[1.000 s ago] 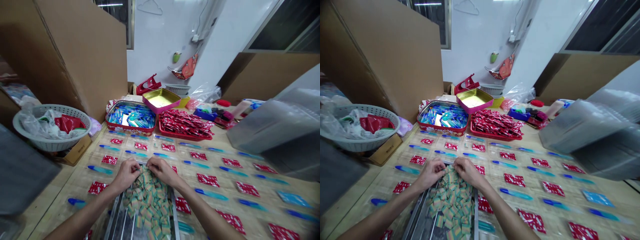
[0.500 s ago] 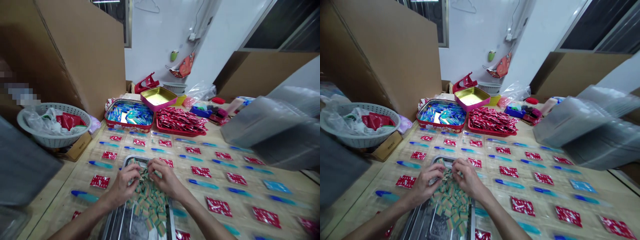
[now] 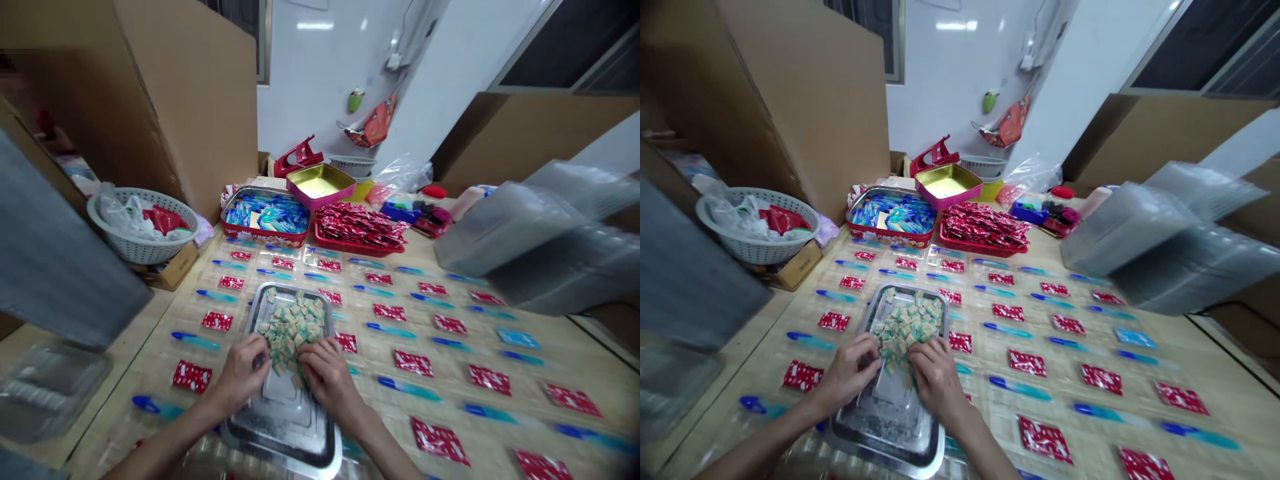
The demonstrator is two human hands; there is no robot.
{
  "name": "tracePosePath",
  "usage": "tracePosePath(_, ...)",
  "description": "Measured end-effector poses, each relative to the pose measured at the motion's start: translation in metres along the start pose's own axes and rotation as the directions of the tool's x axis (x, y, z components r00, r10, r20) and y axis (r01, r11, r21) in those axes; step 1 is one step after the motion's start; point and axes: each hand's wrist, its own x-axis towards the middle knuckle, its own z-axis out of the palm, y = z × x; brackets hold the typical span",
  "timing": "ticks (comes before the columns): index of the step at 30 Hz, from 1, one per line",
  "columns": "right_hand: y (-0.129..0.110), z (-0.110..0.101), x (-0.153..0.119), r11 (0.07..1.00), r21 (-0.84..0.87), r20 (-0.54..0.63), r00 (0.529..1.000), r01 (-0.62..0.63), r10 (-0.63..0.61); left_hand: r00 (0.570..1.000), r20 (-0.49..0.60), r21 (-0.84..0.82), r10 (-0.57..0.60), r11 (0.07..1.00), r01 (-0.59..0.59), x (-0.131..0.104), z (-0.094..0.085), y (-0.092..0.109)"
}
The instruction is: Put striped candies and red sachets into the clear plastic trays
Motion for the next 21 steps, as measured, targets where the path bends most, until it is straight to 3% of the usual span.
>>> tracePosePath(3, -0.004, -0.001, -0.002, 0.994, 0.023, -0.042, 0.993, -0.107, 0.108, 0.996, -0.064, 0.051, -0.054, 0.997, 0.057, 0.002, 0.004, -0.001)
tracePosePath(6, -0.005, -0.002, 0.004, 0.982, -0.001, -0.044, 0.981, -0.188, 0.188, 0.994, -0.109, 0.075, -0.01, 0.997, 0.018, 0.006, 0.011, 0.003)
tracePosePath(11, -0.007, -0.001, 0.02, 0.982, -0.133, 0.125, 0.981, -0.133, 0.15, 0.995, -0.064, 0.147, 0.075, 0.987, -0.065, 0.017, 0.022, 0.015)
tracePosePath(14, -0.008, -0.001, 0.02, 0.967, -0.198, 0.096, 0.978, -0.163, 0.185, 0.996, -0.06, 0.187, 0.066, 0.981, -0.054, 0.02, 0.025, 0.016)
tracePosePath(18, -0.01, -0.004, 0.009, 0.968, -0.134, 0.027, 0.976, -0.211, 0.216, 0.995, -0.092, 0.21, 0.037, 0.978, -0.017, 0.018, 0.029, 0.01)
tracePosePath(21, -0.014, -0.01, 0.001, 0.96, 0.012, -0.016, 0.96, -0.279, 0.279, 0.992, -0.122, 0.207, 0.027, 0.978, -0.001, 0.014, 0.029, 0.008)
